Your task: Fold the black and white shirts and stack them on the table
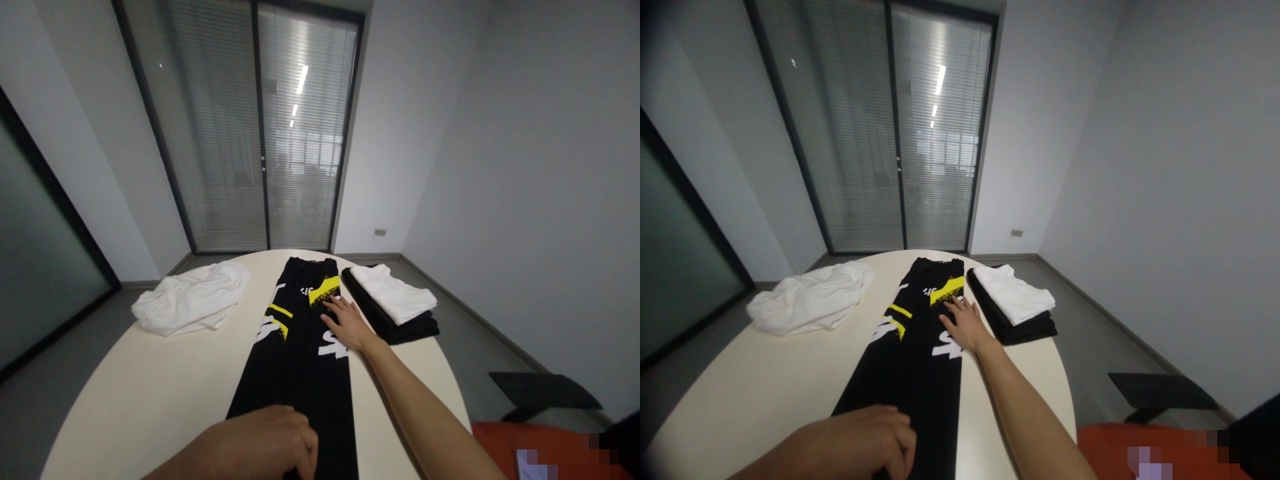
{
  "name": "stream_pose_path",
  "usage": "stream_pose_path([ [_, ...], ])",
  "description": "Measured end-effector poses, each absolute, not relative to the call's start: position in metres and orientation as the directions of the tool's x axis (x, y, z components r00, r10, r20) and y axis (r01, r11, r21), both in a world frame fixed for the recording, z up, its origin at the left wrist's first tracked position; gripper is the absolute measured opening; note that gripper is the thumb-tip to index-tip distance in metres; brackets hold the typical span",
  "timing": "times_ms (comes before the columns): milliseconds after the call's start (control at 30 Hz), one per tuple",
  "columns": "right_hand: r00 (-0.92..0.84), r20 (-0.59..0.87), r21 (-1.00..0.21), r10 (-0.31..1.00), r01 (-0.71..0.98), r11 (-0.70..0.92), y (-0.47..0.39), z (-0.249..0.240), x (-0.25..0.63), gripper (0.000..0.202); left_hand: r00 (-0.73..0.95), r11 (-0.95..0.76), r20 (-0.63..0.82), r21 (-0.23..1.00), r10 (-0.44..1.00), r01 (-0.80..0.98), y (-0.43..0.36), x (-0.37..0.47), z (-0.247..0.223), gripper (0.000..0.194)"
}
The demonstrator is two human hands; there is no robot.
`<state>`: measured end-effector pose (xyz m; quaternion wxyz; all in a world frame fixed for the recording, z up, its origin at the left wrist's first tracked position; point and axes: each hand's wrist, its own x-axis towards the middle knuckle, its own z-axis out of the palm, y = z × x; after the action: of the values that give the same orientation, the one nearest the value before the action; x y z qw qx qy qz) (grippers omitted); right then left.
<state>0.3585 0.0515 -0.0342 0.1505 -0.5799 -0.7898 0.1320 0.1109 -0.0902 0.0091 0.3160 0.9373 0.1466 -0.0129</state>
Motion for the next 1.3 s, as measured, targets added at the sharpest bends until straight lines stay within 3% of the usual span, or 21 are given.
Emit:
stream_pose_path([
  [133,-0.282,0.081,-0.391,0.956,0.873,0.291,0.050,-0.032,0.359,0.062,0.970,-0.742,-0.091,0.630,0.224,0.230,-0.087,0.114,0.014,0.018],
  [333,-0.289,0.082,-0.390,0.954,0.872,0.297,0.052,-0.034,0.360,0.063,0.941,-0.801,-0.146,0.495,0.306,0.337,-0.096,0.117,0.021,0.012],
  [433,-0.288,0.082,-0.396,0.954,0.869,0.297,0.053,-0.035,0.361,0.064,0.936,-0.782,-0.151,0.518,0.317,0.348,-0.096,0.114,0.026,0.018],
  [600,-0.282,0.083,-0.403,0.956,0.868,0.291,0.053,-0.037,0.362,0.063,0.793,-0.667,-0.111,0.478,0.599,0.571,-0.082,0.101,0.037,0.037],
  [800,-0.295,0.087,-0.400,0.951,0.864,0.305,0.053,-0.037,0.363,0.064,0.831,-0.630,-0.189,0.571,0.523,0.527,-0.066,0.089,0.029,0.040],
  [1033,-0.299,0.083,-0.398,0.951,0.865,0.306,0.054,-0.037,0.363,0.064,0.886,-0.677,-0.074,0.617,0.458,0.402,-0.062,0.096,0.020,0.006],
  [1167,-0.304,0.092,-0.398,0.948,0.862,0.315,0.053,-0.037,0.364,0.063,0.866,-0.680,-0.018,0.611,0.500,0.405,-0.068,0.104,0.028,0.011],
  [1300,-0.300,0.091,-0.397,0.949,0.863,0.311,0.053,-0.036,0.363,0.061,0.822,-0.581,-0.111,0.656,0.558,0.483,-0.078,0.113,0.036,0.015],
])
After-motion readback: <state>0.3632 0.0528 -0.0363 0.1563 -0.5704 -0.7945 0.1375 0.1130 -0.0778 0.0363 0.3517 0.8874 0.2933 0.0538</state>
